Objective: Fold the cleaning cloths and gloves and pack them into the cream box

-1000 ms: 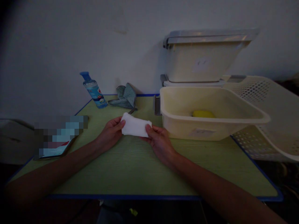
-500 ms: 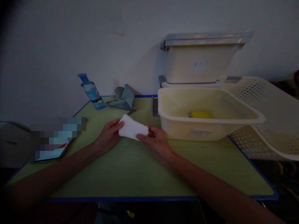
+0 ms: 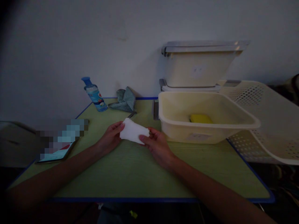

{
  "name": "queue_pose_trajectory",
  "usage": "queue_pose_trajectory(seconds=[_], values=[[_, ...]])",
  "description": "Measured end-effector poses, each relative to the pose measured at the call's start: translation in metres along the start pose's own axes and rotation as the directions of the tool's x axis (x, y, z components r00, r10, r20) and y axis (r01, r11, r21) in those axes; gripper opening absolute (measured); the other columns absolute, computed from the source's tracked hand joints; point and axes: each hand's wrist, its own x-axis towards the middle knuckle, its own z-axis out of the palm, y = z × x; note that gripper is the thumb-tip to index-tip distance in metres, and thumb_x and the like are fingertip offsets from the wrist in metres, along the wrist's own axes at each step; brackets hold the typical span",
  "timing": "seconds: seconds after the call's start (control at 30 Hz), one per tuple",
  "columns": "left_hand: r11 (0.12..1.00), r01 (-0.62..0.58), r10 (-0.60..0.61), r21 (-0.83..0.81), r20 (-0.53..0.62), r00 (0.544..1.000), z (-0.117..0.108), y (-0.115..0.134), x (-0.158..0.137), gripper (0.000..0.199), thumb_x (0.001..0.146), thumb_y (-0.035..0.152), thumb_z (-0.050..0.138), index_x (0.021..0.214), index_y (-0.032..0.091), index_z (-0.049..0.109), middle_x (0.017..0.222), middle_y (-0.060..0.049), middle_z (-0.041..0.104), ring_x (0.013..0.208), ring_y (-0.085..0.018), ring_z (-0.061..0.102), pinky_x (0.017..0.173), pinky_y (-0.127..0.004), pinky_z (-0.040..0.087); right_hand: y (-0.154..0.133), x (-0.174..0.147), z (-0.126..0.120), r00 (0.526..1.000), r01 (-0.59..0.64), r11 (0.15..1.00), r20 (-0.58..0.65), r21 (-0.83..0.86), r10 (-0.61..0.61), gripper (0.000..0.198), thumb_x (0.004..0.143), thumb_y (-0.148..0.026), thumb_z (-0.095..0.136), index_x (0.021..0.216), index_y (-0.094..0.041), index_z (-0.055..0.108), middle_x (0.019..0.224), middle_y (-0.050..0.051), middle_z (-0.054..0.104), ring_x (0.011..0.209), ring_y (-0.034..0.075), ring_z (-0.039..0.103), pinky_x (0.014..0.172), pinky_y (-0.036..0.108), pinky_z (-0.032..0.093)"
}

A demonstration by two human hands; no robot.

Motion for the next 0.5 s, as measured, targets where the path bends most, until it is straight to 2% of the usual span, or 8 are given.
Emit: queue_pose_trajectory(seconds=[0.13,0.27,0.37,0.5], values=[[0.999,0.033,-0.033,-0.003,0.026,0.999,-0.0013,0.0013,0.0007,0.031,0.052,0.03,0.081,0.071,0.012,0.065,0.064,-0.002,0.065,0.057,-0.01,0.058,0.058,-0.021,0.047,-0.0018,-0.0027,0.0018,0.999,-0.049,0.998,0.0,-0.033,0.049,0.03,0.055,-0.021,0.078,0.079,-0.016,0.061,0.079,0.0,0.066,0.066,0.011,0.062,0.056,0.021,0.05],[0.997,0.073,-0.072,-0.015,0.064,0.995,-0.0032,0.0027,0.0014,0.034,0.051,0.03,0.082,0.074,0.012,0.066,0.066,-0.002,0.065,0.057,-0.01,0.058,0.057,-0.02,0.045,-0.0004,-0.0047,0.0037,0.997,-0.07,0.992,0.015,-0.105,0.071,0.032,0.055,-0.027,0.077,0.079,-0.016,0.059,0.078,0.001,0.066,0.063,0.012,0.063,0.056,0.023,0.05],[0.993,0.116,-0.114,-0.012,0.104,0.988,-0.0054,0.0018,0.0024,0.037,0.05,0.03,0.083,0.076,0.011,0.066,0.065,-0.003,0.066,0.058,-0.01,0.058,0.057,-0.02,0.045,0.0016,-0.0041,0.0035,1.0,-0.005,0.983,-0.016,-0.184,0.002,0.029,0.055,-0.027,0.077,0.074,-0.016,0.058,0.07,-0.002,0.063,0.062,0.011,0.06,0.055,0.021,0.048],[0.99,0.14,-0.14,0.014,0.183,0.973,-0.0077,-0.0002,0.0032,0.042,0.048,0.029,0.084,0.081,0.01,0.067,0.071,-0.005,0.068,0.066,-0.014,0.062,0.066,-0.023,0.047,0.0015,-0.0036,0.0012,0.992,0.084,0.962,-0.065,-0.261,-0.104,0.027,0.057,-0.029,0.074,0.076,-0.017,0.058,0.067,-0.003,0.06,0.06,0.009,0.055,0.056,0.021,0.046]])
